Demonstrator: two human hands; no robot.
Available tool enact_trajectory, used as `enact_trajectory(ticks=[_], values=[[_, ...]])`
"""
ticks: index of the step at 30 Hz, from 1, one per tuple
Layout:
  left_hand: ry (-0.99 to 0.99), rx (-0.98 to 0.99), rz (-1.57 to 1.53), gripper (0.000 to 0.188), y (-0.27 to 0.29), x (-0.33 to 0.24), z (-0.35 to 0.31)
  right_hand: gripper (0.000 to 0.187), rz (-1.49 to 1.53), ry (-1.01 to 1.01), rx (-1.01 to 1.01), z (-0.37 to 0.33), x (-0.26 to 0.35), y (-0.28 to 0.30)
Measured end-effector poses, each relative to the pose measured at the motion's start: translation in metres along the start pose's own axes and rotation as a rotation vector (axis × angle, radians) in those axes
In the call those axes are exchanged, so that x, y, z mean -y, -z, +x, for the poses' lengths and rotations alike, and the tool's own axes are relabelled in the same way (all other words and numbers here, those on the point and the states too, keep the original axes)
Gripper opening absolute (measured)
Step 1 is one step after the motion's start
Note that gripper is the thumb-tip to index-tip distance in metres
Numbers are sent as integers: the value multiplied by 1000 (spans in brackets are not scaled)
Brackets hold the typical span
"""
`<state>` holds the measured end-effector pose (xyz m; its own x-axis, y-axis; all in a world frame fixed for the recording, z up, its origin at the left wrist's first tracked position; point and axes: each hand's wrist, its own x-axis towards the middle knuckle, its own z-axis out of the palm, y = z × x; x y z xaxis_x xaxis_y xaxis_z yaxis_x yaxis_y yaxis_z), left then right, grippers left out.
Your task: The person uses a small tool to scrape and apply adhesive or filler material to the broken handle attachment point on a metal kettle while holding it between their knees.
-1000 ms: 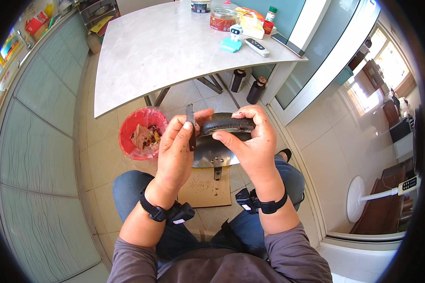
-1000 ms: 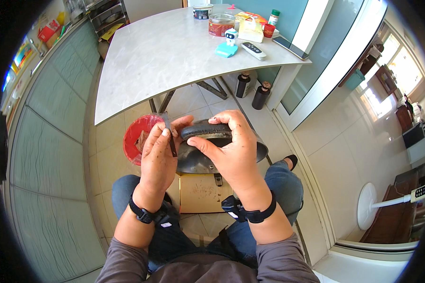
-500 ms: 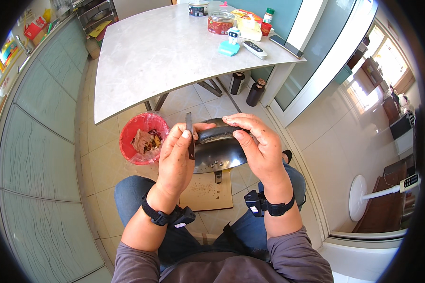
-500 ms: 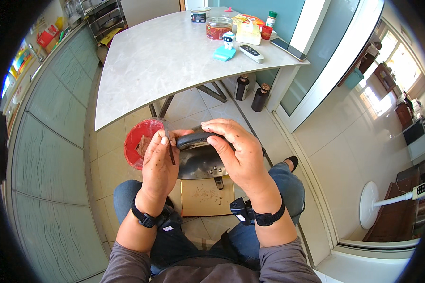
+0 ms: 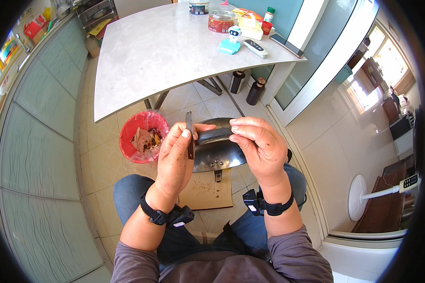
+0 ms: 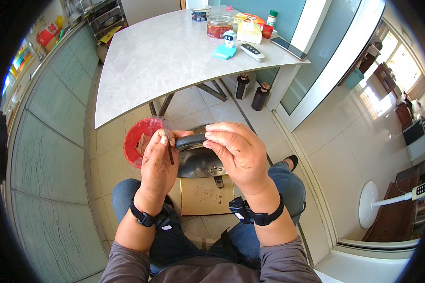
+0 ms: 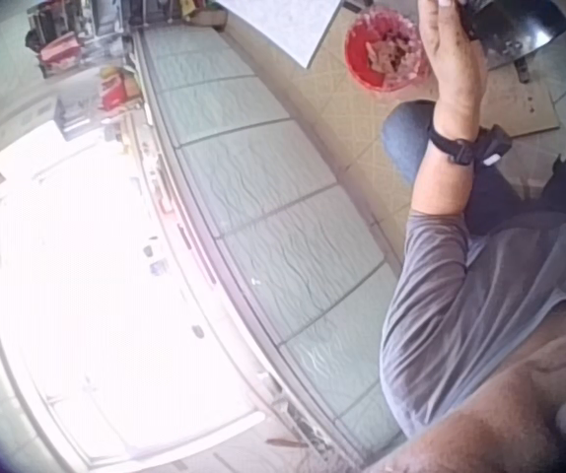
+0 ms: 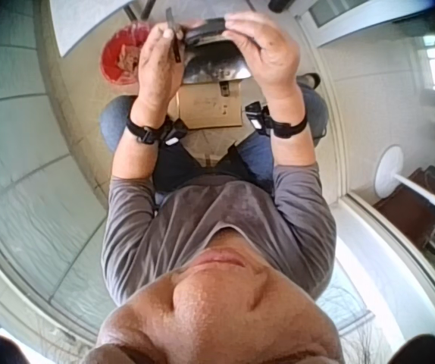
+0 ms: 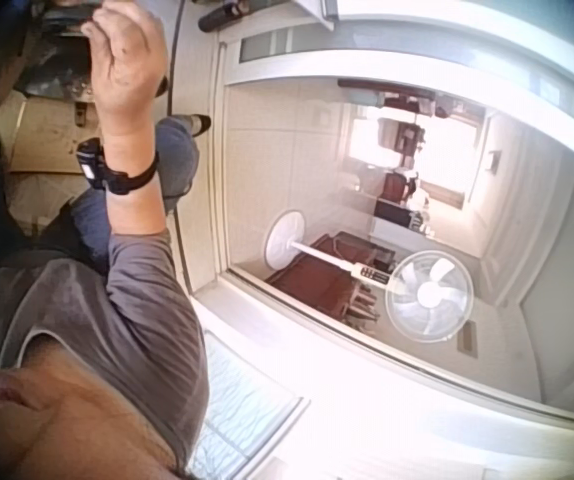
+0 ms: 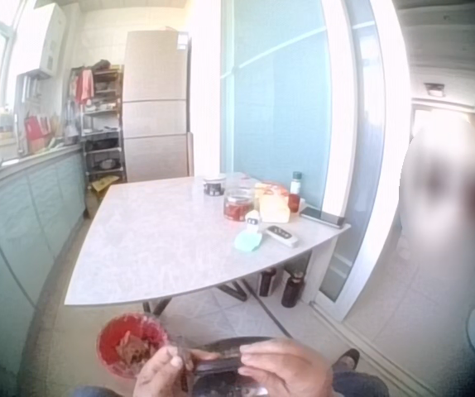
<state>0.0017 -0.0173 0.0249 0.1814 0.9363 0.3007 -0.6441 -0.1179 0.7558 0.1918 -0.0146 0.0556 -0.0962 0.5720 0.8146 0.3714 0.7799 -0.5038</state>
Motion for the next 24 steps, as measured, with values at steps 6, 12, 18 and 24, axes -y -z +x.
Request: enact_trajectory(ticks=[6,12,18,24], values=[[45,-30,0,19,-8,-2,-1,16,-185,46,-16,0,5,-2],[56,-31,5,19,-10,-5,-1,7,177,-209,-46,-2,5,8],[35,-40,12,18,-2,-3,-1,15,-8,-72,58,0,9,11],[29,-33,-17,17,-6,-3,0,23,-183,77,28,7,11,-5]])
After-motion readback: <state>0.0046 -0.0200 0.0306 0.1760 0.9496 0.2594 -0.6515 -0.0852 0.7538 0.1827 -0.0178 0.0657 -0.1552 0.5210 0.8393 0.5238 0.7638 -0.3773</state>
